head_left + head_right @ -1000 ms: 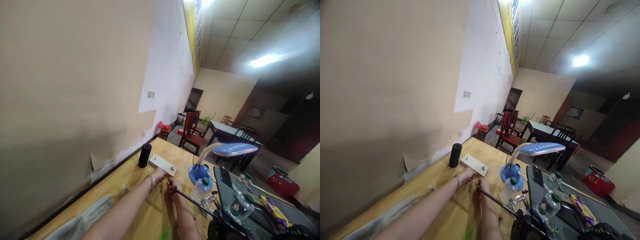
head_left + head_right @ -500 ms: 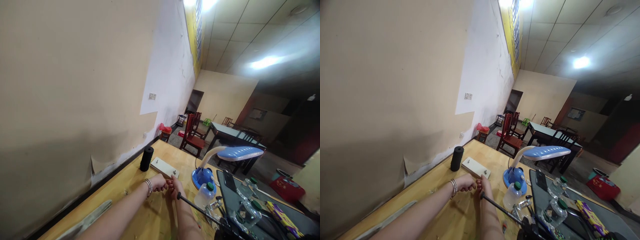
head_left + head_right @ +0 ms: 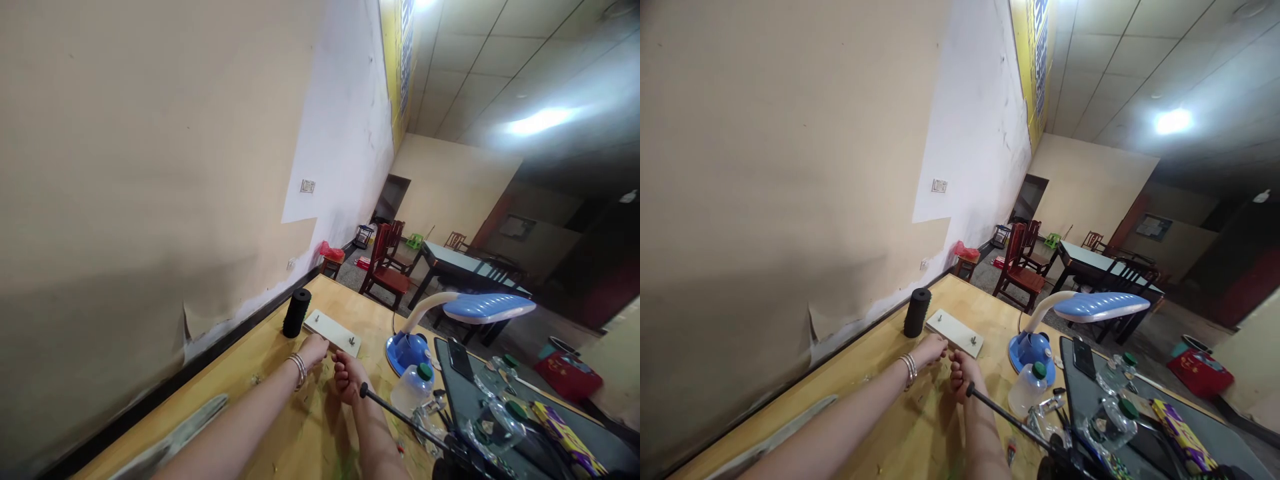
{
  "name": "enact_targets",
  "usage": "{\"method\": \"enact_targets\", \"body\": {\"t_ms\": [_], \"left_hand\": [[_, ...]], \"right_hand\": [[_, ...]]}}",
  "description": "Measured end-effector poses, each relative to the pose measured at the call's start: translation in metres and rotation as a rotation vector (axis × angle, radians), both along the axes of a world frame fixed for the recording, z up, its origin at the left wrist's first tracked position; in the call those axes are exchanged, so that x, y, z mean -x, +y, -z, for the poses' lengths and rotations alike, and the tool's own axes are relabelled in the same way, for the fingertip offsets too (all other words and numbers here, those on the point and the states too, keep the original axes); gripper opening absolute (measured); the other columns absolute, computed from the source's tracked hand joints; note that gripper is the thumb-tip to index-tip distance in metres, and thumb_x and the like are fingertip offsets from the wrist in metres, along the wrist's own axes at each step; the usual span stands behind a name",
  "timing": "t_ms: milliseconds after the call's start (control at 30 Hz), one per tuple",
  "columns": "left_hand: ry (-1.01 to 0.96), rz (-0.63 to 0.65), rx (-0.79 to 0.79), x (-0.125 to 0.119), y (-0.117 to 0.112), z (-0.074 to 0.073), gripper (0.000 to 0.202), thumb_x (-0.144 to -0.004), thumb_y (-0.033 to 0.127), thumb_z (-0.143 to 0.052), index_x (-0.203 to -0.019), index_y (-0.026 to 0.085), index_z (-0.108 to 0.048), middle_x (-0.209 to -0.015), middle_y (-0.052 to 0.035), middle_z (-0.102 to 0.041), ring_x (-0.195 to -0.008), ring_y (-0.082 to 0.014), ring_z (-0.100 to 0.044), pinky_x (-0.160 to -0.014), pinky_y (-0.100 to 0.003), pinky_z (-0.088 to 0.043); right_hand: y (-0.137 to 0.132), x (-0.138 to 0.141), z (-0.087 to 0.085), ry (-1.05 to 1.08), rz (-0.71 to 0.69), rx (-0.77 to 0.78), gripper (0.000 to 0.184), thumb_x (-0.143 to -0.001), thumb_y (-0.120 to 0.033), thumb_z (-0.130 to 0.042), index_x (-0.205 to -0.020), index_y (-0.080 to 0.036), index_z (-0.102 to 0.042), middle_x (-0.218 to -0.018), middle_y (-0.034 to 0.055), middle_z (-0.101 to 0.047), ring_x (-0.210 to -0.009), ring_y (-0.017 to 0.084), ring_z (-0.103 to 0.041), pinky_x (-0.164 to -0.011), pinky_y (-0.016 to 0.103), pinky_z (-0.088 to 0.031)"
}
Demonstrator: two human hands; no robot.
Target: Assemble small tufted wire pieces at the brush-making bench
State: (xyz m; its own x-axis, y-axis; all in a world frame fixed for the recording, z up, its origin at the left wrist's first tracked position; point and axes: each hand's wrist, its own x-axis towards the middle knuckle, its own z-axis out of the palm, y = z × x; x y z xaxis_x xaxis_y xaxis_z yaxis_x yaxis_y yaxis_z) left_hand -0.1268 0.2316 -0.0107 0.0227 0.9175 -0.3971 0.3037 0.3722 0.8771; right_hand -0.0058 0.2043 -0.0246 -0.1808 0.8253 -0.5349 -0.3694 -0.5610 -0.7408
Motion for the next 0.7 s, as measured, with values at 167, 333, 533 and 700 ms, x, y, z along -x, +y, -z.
{"method": "enact_targets", "body": {"t_ms": [167, 333, 533, 700], "left_hand": [[-0.206, 0.067, 0.243, -0.007, -0.008, -0.006, 0.037, -0.097, 0.046, -0.045, -0.092, 0.013, -0.059, -0.071, 0.0021, -0.058, -0.049, -0.0068, -0.049, -0.047, -0.021, -0.044], [-0.408, 0.159, 0.401, -0.003, -0.019, -0.026, 0.033, -0.097, 0.038, -0.048, -0.077, 0.013, -0.055, -0.058, 0.0075, -0.046, -0.042, -0.0043, -0.041, -0.041, -0.017, -0.038], [-0.541, 0.217, 0.476, 0.024, -0.037, -0.064, 0.027, -0.096, 0.023, -0.050, -0.071, 0.013, -0.052, -0.049, 0.0115, -0.029, -0.035, -0.0019, -0.028, -0.032, -0.011, -0.021], [-0.592, 0.232, 0.455, 0.052, -0.059, -0.091, 0.022, -0.091, 0.019, -0.055, -0.070, 0.014, -0.051, -0.046, 0.0108, -0.028, -0.035, -0.0019, -0.030, -0.034, -0.007, -0.017]], "right_hand": [[-0.047, 0.017, -0.015, -0.009, -0.076, -0.072, 0.032, -0.096, -0.031, -0.048, -0.067, -0.017, -0.047, -0.044, -0.0119, -0.033, -0.029, 0.001, -0.020, -0.030, 0.012, -0.009], [-0.102, 0.038, -0.024, -0.096, -0.152, -0.202, 0.022, -0.087, -0.031, -0.055, -0.070, -0.017, -0.054, -0.036, -0.0105, -0.040, -0.026, 0.003, -0.019, -0.030, 0.015, -0.005], [-0.169, 0.051, -0.045, -0.140, -0.502, -0.431, 0.036, -0.069, -0.051, -0.066, -0.072, -0.015, -0.065, -0.035, -0.0060, -0.047, -0.025, 0.006, -0.030, -0.028, 0.020, -0.013], [-0.204, 0.057, -0.061, -0.110, -0.713, -0.441, 0.043, -0.064, -0.054, -0.072, -0.076, -0.013, -0.072, -0.048, -0.0026, -0.055, -0.036, 0.005, -0.039, -0.036, 0.019, -0.019]]}}
